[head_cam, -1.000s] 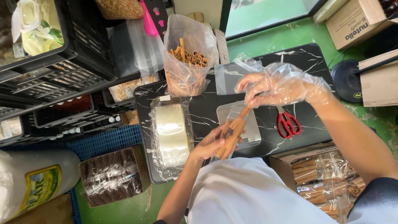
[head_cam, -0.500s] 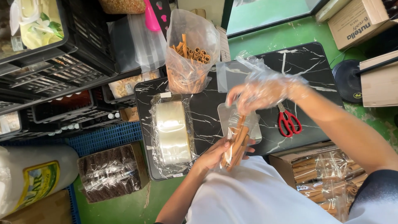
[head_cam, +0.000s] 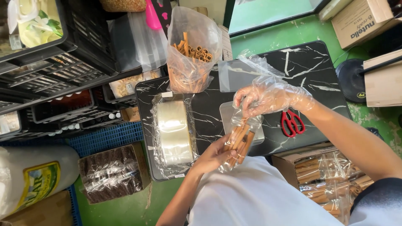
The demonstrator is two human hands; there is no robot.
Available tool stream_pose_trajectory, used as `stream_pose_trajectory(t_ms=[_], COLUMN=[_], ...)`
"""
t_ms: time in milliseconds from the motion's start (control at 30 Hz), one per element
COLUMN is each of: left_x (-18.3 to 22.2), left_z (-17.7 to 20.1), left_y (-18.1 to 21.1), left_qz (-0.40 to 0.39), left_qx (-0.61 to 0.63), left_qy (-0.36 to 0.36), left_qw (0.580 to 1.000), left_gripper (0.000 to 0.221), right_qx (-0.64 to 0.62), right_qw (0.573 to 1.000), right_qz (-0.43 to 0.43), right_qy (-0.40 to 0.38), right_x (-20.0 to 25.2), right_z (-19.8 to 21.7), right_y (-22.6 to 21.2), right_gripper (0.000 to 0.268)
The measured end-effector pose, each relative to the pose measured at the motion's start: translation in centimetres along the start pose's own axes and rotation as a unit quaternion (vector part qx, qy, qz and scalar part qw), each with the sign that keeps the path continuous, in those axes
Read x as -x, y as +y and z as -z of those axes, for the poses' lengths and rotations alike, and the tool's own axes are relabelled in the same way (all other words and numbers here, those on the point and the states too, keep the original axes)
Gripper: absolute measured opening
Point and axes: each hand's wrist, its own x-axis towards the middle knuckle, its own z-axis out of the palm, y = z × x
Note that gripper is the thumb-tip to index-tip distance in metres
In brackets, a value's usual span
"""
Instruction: The person picks up cinnamon sticks from a large bag, places them on a scale to measure, and then puts the measured cinnamon sticks into smaller plastic bags.
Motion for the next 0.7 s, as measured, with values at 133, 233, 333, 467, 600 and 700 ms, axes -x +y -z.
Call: stream_pose_trajectory(t_ms=[133,233,333,467,600,700], left_x=[0.7,1.1,1.0,0.0,0.1,-0.1], left_z=[-0.9,-1.0,-0.3,-1.1,-1.2,-1.6], left_y=[0.2,-0.5,-2.6,0.3,-0.1,1.6], left_qz=[0.019,0.030,0.040,0.045,0.046,0.006], left_qx=[0.020,0.045,0.041,0.012,-0.008,0.018], left_qy=[0.044,0.047,0.041,0.026,-0.001,0.000], left_qw=[0.999,0.997,0.997,0.999,0.999,1.000], left_gripper=[0.017,0.022,0.013,0.012,0.052,0.061], right_qx=[-0.056,-0.112,-0.142,-0.172,-0.108,-0.111], right_qw=[0.998,0.993,0.989,0.984,0.992,0.987], right_qz=[0.031,0.018,0.018,0.035,0.064,0.119], right_qy=[-0.008,0.026,0.035,0.042,0.003,0.005], right_x=[0.0,0.2,0.2,0.8,1.1,0.8], right_z=[0.6,-0.3,-0.7,-1.1,-1.9,-2.5], right_y=[-0.1,-1.4,-2.0,-2.2,1.2,2.3], right_gripper=[0.025,0.028,0.026,0.016,0.020,0.017])
